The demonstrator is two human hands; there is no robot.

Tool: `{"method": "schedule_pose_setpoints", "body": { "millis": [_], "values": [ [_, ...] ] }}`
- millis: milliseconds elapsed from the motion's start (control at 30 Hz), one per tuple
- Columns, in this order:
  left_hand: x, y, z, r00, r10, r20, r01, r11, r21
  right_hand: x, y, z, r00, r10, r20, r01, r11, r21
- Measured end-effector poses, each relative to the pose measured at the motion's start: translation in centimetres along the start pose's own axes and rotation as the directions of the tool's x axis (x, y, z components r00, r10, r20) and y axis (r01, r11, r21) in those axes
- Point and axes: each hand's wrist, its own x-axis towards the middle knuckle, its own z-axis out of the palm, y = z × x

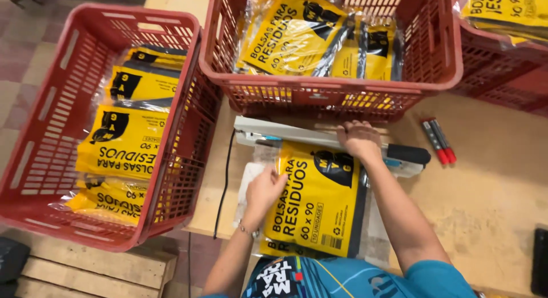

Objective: Sealing plastic trash bags using a manual heat sealer and organizing them into crates

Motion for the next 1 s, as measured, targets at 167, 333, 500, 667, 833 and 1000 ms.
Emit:
{"method": "schedule_pose_setpoints", "body": {
  "millis": [167, 333, 500, 667, 833, 1000],
  "values": [
    [-1.2, -2.4, 2.2, 0.998, 0.044, -0.035, -0.042, 0.998, 0.04, -0.1, -0.2, 0.0, 0.998, 0.035, 0.046, -0.034, 0.999, -0.022],
    [-1.5, -1.4, 2.4, 0.993, 0.099, -0.071, -0.111, 0.975, -0.194, 0.7, 0.5, 0.3, 0.999, 0.016, 0.05, -0.011, 0.994, -0.106],
    [-1.8, -0.7, 3.1, 0.998, 0.056, -0.006, -0.054, 0.929, -0.366, 0.6, 0.6, 0.4, 1.0, 0.003, 0.009, -0.002, 0.994, -0.109],
    [-3.2, 2.3, 0.3, 0.991, 0.085, 0.105, -0.048, 0.949, -0.31, 0.3, 0.5, 0.0, 1.0, 0.024, -0.003, -0.024, 0.995, -0.098],
    [-3.4, 2.4, 0.5, 0.99, 0.097, 0.1, -0.069, 0.965, -0.253, 0.8, 0.9, 0.8, 1.0, 0.011, -0.021, -0.013, 0.993, -0.115],
    [-4.2, 3.8, -0.4, 0.98, 0.096, 0.174, -0.071, 0.988, -0.14, -0.3, -0.4, -1.3, 0.999, 0.026, -0.033, -0.026, 1.0, -0.014]
  ]
}}
